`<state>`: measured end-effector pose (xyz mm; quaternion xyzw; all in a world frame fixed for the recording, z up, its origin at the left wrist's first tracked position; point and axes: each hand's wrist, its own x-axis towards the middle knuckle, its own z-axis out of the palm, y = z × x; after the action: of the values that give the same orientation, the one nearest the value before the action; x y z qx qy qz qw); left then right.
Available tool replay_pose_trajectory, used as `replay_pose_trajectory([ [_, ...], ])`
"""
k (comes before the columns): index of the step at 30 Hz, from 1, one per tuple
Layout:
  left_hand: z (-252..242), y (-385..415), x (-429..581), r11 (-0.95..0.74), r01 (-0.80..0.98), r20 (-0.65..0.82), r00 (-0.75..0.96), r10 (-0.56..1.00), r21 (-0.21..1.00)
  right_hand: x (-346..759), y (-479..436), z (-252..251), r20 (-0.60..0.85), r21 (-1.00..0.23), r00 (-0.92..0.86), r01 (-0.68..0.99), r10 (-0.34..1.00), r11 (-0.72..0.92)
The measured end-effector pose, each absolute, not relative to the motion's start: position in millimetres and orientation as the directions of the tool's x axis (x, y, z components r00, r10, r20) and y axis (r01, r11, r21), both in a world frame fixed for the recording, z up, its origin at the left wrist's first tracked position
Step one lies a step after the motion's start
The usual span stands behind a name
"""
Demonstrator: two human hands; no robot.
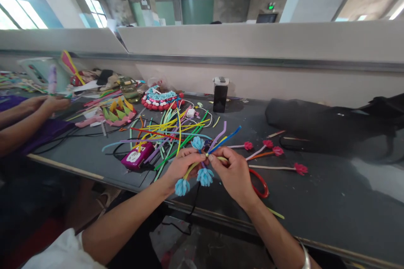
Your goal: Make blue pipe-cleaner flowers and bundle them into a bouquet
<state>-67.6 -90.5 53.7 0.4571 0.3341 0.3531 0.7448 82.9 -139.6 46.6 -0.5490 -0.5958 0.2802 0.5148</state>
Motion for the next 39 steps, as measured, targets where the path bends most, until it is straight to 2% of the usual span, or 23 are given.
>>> replay_pose_trajectory([
  [5,54,-91,-69,0.367,-0.238,-0.186,0.551,0.814,0.899,80,-140,47,0.38,-0.861,0.151,0.419,0.913,0.289],
  [9,52,-91,-71,0.293,-0.224,-0.133,0.537,0.833,0.93,82,-139,52,0.343,-0.876,0.128,0.401,0.931,0.267],
  [12,49,-90,-73,0.14,-0.17,-0.034,0.515,0.857,0.975,84,-139,58,0.347,-0.873,0.101,0.398,0.932,0.282],
  [15,48,-89,-76,-0.052,-0.092,0.091,0.502,0.86,0.994,84,-139,62,0.43,-0.812,0.071,0.467,0.9,0.351],
  [18,50,-89,-78,-0.14,-0.032,0.136,0.526,0.84,0.99,82,-140,65,0.473,-0.763,0.052,0.523,0.88,0.379],
  [27,53,-89,-80,-0.176,0.047,0.128,0.508,0.852,0.983,79,-139,66,0.402,-0.815,0.011,0.459,0.916,0.352],
  [30,52,-88,-81,-0.223,0.071,0.155,0.518,0.841,0.972,82,-138,66,0.401,-0.8,-0.031,0.475,0.916,0.366],
  [33,50,-87,-81,-0.296,0.094,0.202,0.537,0.819,0.951,87,-139,67,0.433,-0.701,-0.108,0.583,0.895,0.41],
  [37,47,-86,-82,-0.368,0.165,0.225,0.549,0.805,0.915,93,-145,72,0.594,-0.454,-0.132,0.759,0.794,0.466],
  [39,47,-86,-81,-0.407,0.195,0.243,0.551,0.798,0.892,93,-148,73,0.653,-0.368,-0.136,0.803,0.745,0.469],
])
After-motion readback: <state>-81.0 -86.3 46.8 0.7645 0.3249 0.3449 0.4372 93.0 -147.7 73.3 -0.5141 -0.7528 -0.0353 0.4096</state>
